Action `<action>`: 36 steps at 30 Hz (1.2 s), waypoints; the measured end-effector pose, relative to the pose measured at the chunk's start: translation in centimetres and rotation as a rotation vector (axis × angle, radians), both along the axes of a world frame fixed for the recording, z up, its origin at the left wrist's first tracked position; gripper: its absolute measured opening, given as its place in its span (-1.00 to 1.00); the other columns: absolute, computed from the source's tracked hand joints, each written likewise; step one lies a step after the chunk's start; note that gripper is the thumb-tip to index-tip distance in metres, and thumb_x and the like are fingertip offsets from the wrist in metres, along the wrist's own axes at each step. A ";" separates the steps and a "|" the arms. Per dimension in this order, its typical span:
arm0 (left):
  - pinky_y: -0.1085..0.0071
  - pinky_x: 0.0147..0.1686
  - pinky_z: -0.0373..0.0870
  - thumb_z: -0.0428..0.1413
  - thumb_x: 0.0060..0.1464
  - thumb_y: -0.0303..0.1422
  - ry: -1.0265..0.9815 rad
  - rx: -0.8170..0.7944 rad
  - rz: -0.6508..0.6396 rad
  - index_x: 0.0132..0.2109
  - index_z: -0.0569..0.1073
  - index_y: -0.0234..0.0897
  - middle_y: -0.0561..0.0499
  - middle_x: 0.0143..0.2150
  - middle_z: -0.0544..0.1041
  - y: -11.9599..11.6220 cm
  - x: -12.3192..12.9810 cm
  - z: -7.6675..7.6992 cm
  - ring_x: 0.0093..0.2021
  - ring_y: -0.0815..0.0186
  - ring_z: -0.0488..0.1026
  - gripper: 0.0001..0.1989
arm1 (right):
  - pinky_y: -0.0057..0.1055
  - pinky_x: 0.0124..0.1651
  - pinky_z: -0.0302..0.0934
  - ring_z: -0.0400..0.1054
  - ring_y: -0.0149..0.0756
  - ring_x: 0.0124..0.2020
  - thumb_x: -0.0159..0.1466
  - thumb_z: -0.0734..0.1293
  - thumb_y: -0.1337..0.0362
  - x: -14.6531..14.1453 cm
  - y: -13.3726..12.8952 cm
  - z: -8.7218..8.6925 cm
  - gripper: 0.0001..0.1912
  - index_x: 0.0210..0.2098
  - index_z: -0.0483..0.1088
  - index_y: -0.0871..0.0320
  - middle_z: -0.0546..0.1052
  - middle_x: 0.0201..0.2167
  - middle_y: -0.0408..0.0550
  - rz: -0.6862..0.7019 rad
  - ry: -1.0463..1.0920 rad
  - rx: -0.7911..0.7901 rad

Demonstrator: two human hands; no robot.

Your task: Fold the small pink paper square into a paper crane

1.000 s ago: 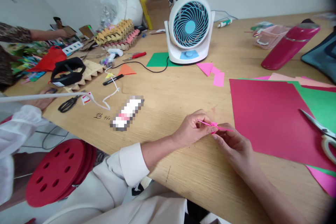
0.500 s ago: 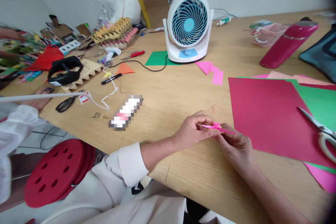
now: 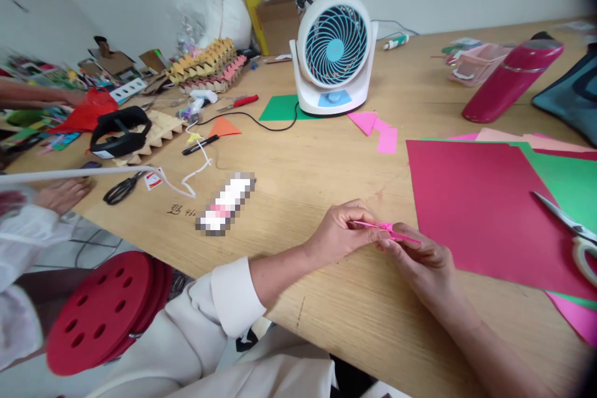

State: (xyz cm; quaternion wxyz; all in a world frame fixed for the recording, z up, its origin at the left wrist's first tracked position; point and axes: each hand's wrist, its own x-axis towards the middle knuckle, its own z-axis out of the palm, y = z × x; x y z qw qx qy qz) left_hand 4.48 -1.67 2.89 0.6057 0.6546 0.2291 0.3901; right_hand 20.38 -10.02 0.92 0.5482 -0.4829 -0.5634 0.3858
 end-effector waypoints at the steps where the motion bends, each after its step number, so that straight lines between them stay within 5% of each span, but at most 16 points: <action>1: 0.50 -0.36 0.28 0.35 -0.01 -0.19 0.008 -0.005 0.007 -0.38 0.56 -0.34 0.03 -0.34 0.46 0.0 0.0 0.1 -0.36 0.46 0.38 -0.72 | -0.40 -0.26 0.24 0.34 -0.31 -0.33 0.27 0.43 0.21 0.0 0.0 -0.1 -0.94 -0.30 0.59 -0.01 0.46 -0.41 -0.14 0.001 0.008 0.000; 9: 0.52 -0.42 0.22 0.34 0.00 -0.20 0.036 -0.001 0.065 -0.42 0.49 -0.36 0.06 -0.40 0.42 -0.1 0.1 0.6 -0.41 0.48 0.35 -0.69 | -0.38 -0.20 0.26 0.36 -0.28 -0.26 0.27 0.43 0.19 0.1 -0.1 -0.1 -0.88 -0.20 0.58 0.02 0.49 -0.33 -0.09 -0.021 -0.009 -0.024; 21: 0.52 -0.40 0.27 0.31 0.06 -0.25 0.059 0.078 0.031 -0.39 0.59 -0.33 0.03 -0.39 0.49 0.1 -0.3 0.5 -0.38 0.46 0.39 -0.78 | -0.40 -0.36 0.15 0.28 -0.34 -0.41 0.31 0.38 0.17 0.3 -0.2 0.0 -0.86 -0.33 0.54 0.07 0.43 -0.46 -0.14 -0.070 -0.110 -0.019; 36: 0.51 -0.45 0.14 0.33 -0.01 -0.12 0.160 -0.068 0.048 -0.45 0.42 -0.37 0.08 -0.43 0.37 0.0 -0.1 0.8 -0.45 0.50 0.24 -0.61 | -0.42 -0.41 0.10 0.26 -0.36 -0.47 0.29 0.40 0.17 0.6 -0.2 -0.2 -0.77 -0.46 0.41 0.11 0.39 -0.49 -0.16 -0.066 -0.186 -0.007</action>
